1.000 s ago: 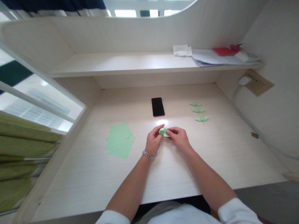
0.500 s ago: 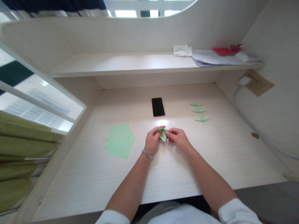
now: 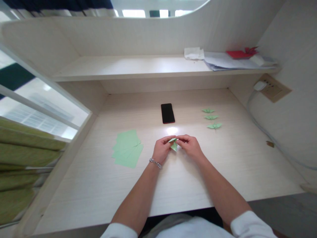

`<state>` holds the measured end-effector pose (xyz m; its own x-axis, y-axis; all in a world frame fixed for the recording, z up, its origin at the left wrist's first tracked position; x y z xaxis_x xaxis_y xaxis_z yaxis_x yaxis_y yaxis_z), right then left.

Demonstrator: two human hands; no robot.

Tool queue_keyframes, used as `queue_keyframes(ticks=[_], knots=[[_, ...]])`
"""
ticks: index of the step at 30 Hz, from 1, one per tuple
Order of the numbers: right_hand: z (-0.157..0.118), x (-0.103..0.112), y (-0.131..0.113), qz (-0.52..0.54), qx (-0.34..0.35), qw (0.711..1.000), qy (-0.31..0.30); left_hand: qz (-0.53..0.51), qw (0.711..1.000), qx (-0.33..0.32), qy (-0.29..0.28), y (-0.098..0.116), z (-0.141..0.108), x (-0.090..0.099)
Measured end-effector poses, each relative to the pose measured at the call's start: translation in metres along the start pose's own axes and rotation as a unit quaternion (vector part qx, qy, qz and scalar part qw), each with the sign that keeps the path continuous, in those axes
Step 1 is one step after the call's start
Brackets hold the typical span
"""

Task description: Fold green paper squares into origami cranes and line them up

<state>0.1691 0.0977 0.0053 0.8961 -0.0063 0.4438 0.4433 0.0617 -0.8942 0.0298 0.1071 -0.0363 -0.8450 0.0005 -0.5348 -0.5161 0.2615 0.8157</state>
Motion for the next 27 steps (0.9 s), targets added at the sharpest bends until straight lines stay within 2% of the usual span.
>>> queue_keyframes(ticks=[4, 9, 13, 18, 20, 23, 27], knots=[[0.0, 0.001, 0.0, -0.017, -0.002, 1.0, 0.002, 0.027, 1.0, -0.009, -0.003, 0.0, -0.001, 0.0], [-0.003, 0.0, -0.014, -0.038, 0.026, 0.999, -0.014, 0.057, 0.998, -0.029, -0.004, 0.004, 0.0, 0.0], [-0.007, 0.002, -0.019, -0.084, 0.035, 0.996, 0.02, 0.099, 0.994, -0.049, 0.007, 0.008, 0.002, 0.004], [-0.006, 0.004, -0.012, -0.096, 0.032, 0.994, 0.049, 0.119, 0.991, -0.055, 0.024, 0.008, 0.003, 0.007], [-0.004, 0.003, -0.008, -0.068, 0.019, 0.997, 0.042, 0.121, 0.991, -0.054, 0.024, 0.007, 0.003, 0.008], [-0.002, -0.002, 0.002, 0.034, -0.022, 0.999, 0.007, 0.114, 0.993, -0.038, 0.018, 0.004, 0.002, 0.008], [-0.001, -0.011, 0.015, 0.144, -0.084, 0.986, -0.031, 0.098, 0.995, -0.012, 0.014, 0.0, 0.002, 0.008]])
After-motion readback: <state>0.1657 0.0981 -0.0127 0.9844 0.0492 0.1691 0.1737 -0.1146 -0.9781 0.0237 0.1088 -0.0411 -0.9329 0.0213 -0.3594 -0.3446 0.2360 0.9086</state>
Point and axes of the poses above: each hand's wrist, its own z-axis towards the middle knuckle, its own x-axis out of the back of the hand, y = z × x, the point moved 9 cm from there along z, towards the middle knuckle, and after that the axes turned 14 degrees about -z, right-handed, at the moved point
